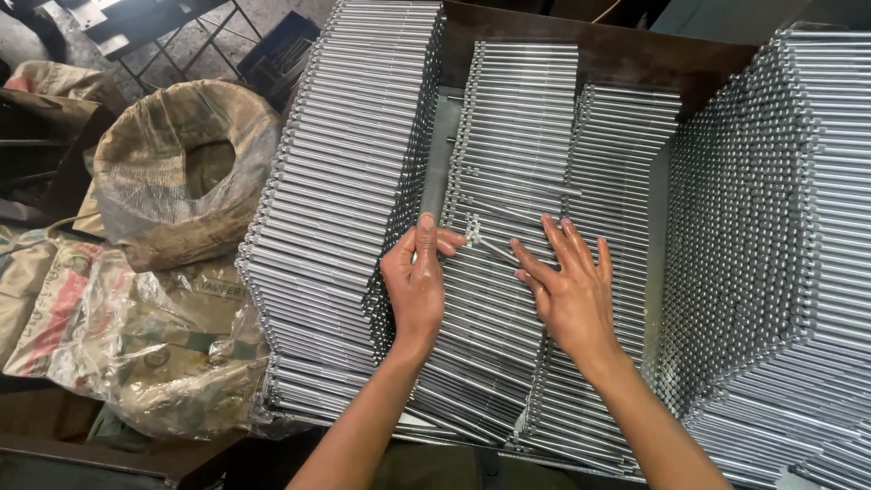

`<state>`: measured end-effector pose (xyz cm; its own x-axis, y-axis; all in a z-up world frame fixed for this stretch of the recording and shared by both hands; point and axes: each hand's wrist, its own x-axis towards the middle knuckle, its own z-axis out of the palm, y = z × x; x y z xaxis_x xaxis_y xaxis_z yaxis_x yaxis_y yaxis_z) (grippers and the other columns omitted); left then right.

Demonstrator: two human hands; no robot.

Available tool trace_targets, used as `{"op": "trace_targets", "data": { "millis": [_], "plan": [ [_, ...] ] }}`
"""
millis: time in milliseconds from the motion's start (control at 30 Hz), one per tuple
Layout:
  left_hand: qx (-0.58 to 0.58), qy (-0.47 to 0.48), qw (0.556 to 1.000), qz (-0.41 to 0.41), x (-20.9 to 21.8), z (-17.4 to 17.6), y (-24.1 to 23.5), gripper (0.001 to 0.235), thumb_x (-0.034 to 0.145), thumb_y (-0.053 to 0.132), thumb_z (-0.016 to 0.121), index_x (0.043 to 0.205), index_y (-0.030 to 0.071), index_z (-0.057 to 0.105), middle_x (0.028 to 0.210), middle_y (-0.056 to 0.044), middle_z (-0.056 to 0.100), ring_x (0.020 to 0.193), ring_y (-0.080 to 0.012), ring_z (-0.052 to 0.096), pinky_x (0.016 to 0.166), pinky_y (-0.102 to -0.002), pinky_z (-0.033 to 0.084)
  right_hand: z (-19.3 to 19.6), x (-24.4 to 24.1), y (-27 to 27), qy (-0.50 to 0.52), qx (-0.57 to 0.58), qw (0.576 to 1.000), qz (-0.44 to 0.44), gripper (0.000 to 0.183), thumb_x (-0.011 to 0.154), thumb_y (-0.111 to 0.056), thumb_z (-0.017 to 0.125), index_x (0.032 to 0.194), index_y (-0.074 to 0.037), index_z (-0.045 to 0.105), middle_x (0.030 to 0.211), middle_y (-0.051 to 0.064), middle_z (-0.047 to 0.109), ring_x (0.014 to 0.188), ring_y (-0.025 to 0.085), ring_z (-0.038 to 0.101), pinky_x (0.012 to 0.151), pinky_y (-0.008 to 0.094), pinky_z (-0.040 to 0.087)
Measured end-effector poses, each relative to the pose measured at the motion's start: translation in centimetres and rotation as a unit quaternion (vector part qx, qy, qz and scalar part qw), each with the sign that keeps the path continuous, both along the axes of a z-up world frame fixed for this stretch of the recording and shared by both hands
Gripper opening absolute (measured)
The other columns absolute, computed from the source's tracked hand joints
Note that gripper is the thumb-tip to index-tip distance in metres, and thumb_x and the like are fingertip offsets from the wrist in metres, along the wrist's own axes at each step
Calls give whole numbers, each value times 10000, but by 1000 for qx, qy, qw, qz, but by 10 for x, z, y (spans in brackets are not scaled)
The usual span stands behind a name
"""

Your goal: A person is manually assembling metal components by picking up small metal rods and inserting them into a grid-like metal rack.

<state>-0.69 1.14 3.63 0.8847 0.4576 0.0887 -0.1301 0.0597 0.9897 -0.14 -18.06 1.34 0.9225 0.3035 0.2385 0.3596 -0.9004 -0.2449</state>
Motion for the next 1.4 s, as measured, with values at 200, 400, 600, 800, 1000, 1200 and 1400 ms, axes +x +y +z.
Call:
{"op": "trace_targets", "data": {
  "millis": [200,400,600,800,1000,1200,1400],
  "plan": [
    [-113,42,989,-81,34,5,-1,165,927,-22,621,1088,-37,654,1123,-163,725,599,-170,719,462,-248,642,14,33,2,70,-25,997,26,404,1012,-393,536,1407,-381,618,1592,112,467,1515,356,335,1174,710,153],
    [122,59,988,-78,81,-12,-5,517,943,-56,583,1448,45,534,1523,-219,485,1432,-412,409,1193,-558,337,-8,67,-7,89,-35,995,23,474,978,-457,573,1448,-403,568,1667,81,329,1549,340,243,1181,696,176],
    [66,89,986,-126,104,-33,-2,574,952,-16,604,1500,-40,435,1548,-310,398,1469,-453,318,1221,-569,254,3,64,12,73,-22,997,9,542,967,-522,577,1460,-297,579,1688,190,220,1558,413,148,1167,738,79],
    [5,86,984,-157,106,-32,9,602,971,-43,579,1536,-40,371,1565,-319,354,1453,-485,292,1191,-528,325,6,67,14,35,16,999,-10,520,1000,-431,574,1505,-310,543,1691,234,156,1544,471,100,1155,746,38],
    [45,97,984,-144,109,-43,5,573,970,-14,611,1515,-22,432,1558,-301,382,1455,-433,339,1182,-523,328,-8,75,-14,112,419,885,-167,1133,937,-382,865,1671,-255,10,1719,215,28,1572,448,66,1220,677,68],
    [71,106,981,-145,104,-35,6,579,969,19,594,1523,-2,427,1555,-304,394,1455,-455,322,1181,-543,310,-16,83,20,134,415,900,-14,1041,986,-332,736,1657,-101,-26,1706,251,-69,1563,449,-91,1238,624,-34],
    [68,84,983,-148,102,-26,7,583,960,-32,594,1513,-53,410,1531,-342,403,1446,-474,328,1162,-568,321,-19,84,5,155,514,843,43,921,1074,-232,597,1646,-143,-120,1699,203,-206,1551,411,-202,1236,609,-117]
  ]
}}
